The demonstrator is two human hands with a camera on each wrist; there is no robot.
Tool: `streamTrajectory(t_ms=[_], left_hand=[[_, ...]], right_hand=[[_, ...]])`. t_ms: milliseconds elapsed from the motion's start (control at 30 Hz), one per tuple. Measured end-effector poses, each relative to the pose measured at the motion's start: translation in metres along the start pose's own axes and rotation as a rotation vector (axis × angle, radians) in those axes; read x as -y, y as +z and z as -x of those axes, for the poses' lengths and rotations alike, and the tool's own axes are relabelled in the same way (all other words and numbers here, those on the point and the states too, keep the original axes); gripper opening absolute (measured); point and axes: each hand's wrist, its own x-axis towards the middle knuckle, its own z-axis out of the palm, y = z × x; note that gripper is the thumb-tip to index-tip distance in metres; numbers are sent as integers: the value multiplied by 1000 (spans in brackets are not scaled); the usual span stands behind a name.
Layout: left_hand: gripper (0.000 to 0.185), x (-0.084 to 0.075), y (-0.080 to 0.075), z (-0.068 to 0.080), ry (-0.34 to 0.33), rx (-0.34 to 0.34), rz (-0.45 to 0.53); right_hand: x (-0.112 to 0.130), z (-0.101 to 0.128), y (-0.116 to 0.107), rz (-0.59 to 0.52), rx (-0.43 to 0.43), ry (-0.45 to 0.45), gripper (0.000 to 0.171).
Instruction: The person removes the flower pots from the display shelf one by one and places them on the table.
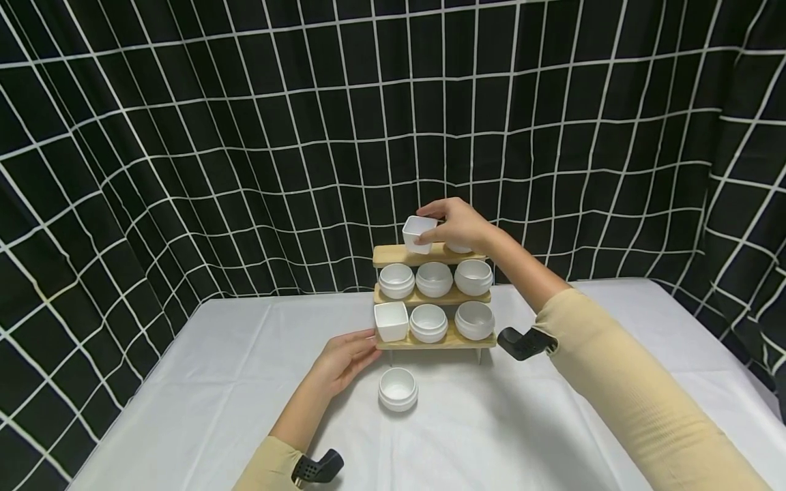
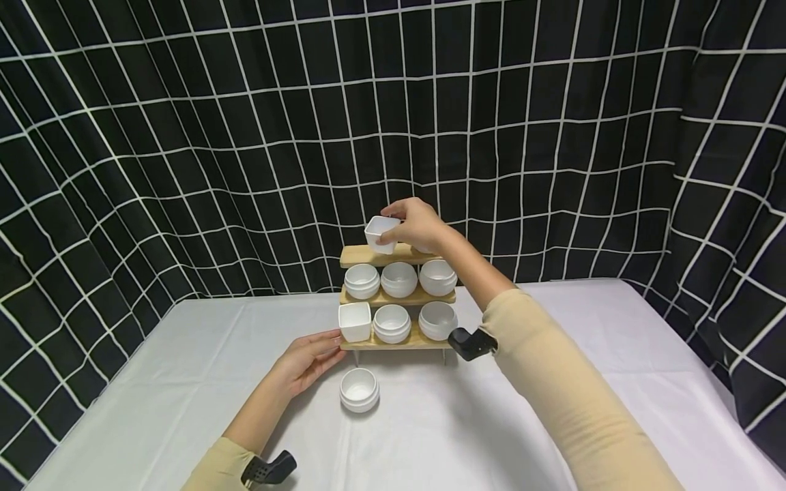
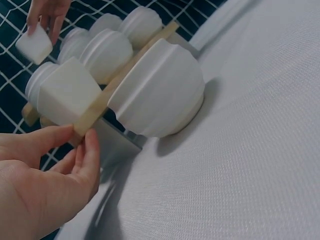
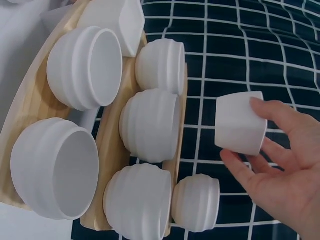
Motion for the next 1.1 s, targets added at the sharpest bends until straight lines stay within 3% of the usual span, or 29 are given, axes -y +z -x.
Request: streamTrajectory(t_ms=[500,1100], left_hand=[[42,0,0,-1,8,13,-6],[42,2,-2,-1,12,22,-9]], right_hand=[[-6,12,2,-67,-40,-31,61],[-14,41,9,-172,-22,-62,58]])
